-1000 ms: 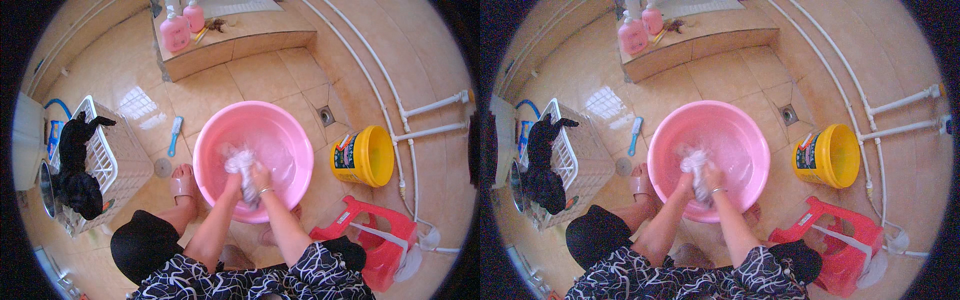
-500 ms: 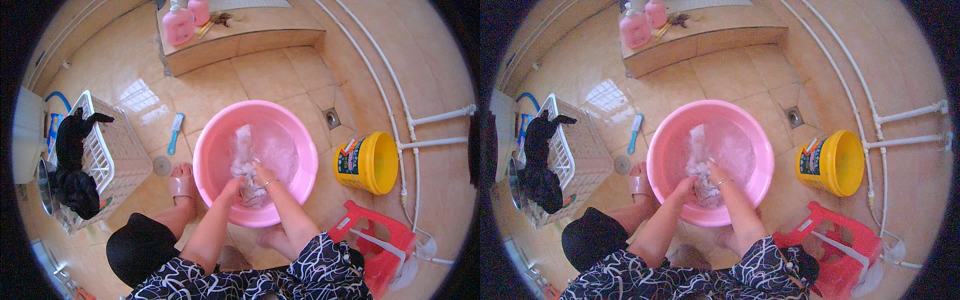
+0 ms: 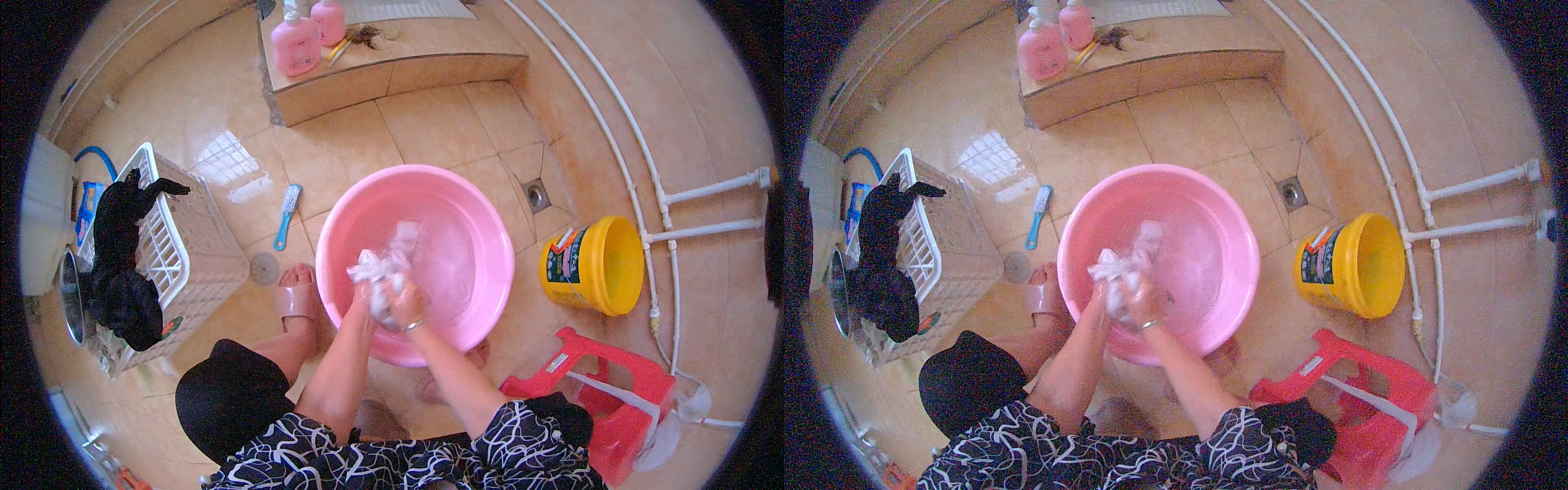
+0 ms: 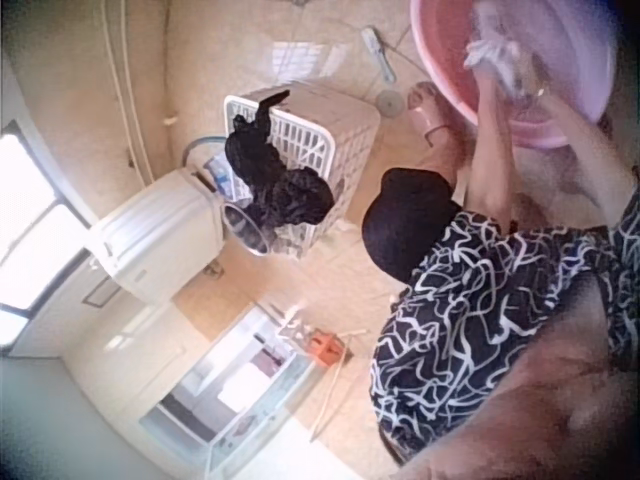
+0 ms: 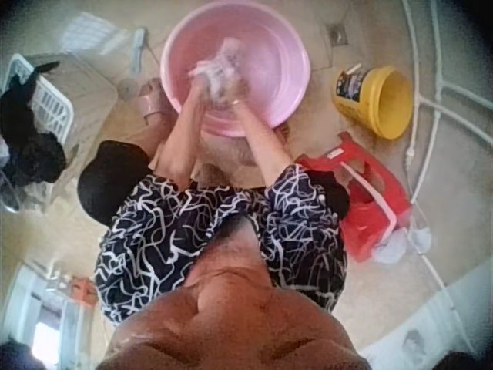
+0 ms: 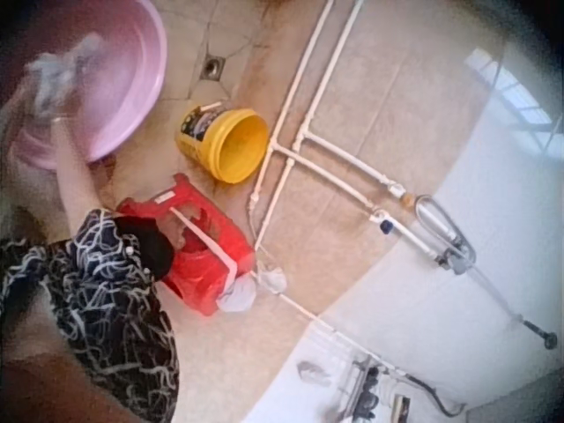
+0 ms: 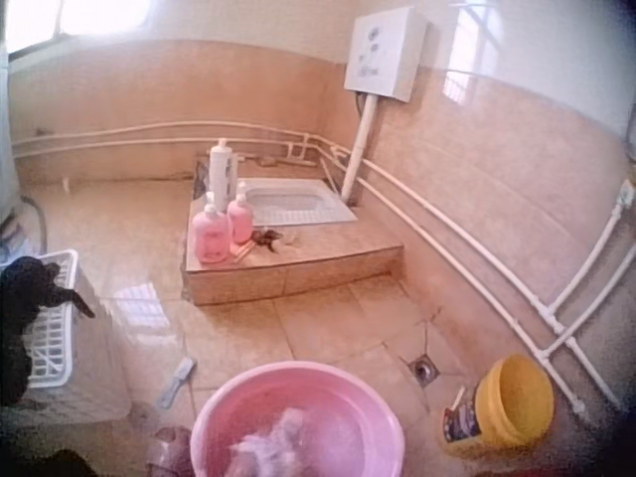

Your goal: The person sits on the floor and washes clothes by hand in a pink basin filled with soapy water. They scrub and rinse the garments, wring them out, and place them into a white laundry basket. The person also refills the basin with water from a tap.

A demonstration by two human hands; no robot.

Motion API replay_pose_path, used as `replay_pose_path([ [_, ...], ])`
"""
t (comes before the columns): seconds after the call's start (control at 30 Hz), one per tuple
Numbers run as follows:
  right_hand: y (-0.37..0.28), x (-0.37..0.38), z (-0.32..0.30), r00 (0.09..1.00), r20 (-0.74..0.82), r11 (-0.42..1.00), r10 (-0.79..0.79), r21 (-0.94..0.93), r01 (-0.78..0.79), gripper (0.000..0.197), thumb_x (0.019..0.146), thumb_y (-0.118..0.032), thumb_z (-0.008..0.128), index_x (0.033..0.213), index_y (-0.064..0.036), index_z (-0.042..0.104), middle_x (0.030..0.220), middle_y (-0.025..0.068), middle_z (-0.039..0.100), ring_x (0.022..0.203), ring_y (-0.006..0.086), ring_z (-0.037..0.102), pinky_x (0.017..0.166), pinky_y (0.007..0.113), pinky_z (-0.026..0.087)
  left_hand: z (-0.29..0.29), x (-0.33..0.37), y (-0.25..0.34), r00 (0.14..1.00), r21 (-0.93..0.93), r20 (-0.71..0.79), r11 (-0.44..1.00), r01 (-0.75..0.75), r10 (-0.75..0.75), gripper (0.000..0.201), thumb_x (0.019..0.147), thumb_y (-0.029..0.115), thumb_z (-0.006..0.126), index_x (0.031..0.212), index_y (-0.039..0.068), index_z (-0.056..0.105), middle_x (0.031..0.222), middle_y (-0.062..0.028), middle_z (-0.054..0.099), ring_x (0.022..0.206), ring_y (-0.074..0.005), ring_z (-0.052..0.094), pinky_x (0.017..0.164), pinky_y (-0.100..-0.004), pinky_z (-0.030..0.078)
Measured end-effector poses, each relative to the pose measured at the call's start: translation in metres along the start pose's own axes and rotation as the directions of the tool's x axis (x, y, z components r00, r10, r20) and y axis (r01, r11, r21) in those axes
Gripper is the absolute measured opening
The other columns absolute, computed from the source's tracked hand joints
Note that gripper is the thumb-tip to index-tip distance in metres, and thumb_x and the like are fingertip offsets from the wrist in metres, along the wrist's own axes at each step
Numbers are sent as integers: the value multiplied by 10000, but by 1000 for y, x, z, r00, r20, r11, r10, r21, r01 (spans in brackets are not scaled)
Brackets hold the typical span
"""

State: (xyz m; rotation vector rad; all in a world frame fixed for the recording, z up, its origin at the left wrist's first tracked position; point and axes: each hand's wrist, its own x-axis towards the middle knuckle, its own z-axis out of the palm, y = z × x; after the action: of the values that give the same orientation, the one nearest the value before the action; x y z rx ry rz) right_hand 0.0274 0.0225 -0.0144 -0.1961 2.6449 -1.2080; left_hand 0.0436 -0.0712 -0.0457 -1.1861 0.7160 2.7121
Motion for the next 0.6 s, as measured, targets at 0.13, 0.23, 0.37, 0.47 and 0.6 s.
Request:
replay_pose_path([
  [0.13, 72, 27, -37, 967, -177, 972, 184, -116, -207, 299, 758, -294, 478, 856, -12, 484, 757, 217, 540, 705, 362, 525, 594, 424, 395, 79, -26, 14, 987, 499, -37, 859, -116, 155, 263, 712, 148, 499, 916, -16, 513, 835, -98, 552, 718, -196, 531, 635, -313, 430],
  [0.23, 82, 25, -61, 925, -157, 897, 346, -234, -375, 349, 764, -278, 458, 975, -1, 457, 933, 237, 498, 865, 353, 486, 732, 407, 381, 59, -8, 38, 837, 699, 76, 570, -432, 541, 307, 700, 194, 539, 928, -9, 511, 862, -121, 555, 770, -196, 528, 702, -303, 409],
  [0.37, 95, 39, -88, 776, 15, 688, 631, -474, -550, 447, 745, -311, 474, 1069, -8, 418, 1087, 241, 421, 1024, 336, 397, 884, 353, 307, 28, -2, 43, 776, 955, -1, 231, -187, 631, 541, 686, 181, 530, 1145, 19, 294, 948, -226, 509, 867, -356, 499, 772, -397, 377],
  [0.47, 85, 49, -63, 942, -272, 887, 194, -361, -287, 515, 714, -346, 507, 1099, -22, 399, 1136, 226, 385, 1062, 330, 366, 901, 361, 288, 24, -3, 28, 812, 991, -8, 111, -70, 583, 673, 684, 161, 515, 1225, 37, 134, 1015, -257, 461, 906, -393, 467, 790, -424, 360],
  [0.6, 95, 50, -48, 748, 627, 830, 217, -522, 197, 585, 701, -383, 503, 1153, -43, 357, 1206, 183, 325, 1067, 333, 366, 881, 396, 310, 17, -6, 9, 813, 956, -21, 250, -154, 582, 676, 693, 148, 512, 1239, 31, 130, 1092, -266, 405, 991, -382, 415, 844, -401, 322],
])
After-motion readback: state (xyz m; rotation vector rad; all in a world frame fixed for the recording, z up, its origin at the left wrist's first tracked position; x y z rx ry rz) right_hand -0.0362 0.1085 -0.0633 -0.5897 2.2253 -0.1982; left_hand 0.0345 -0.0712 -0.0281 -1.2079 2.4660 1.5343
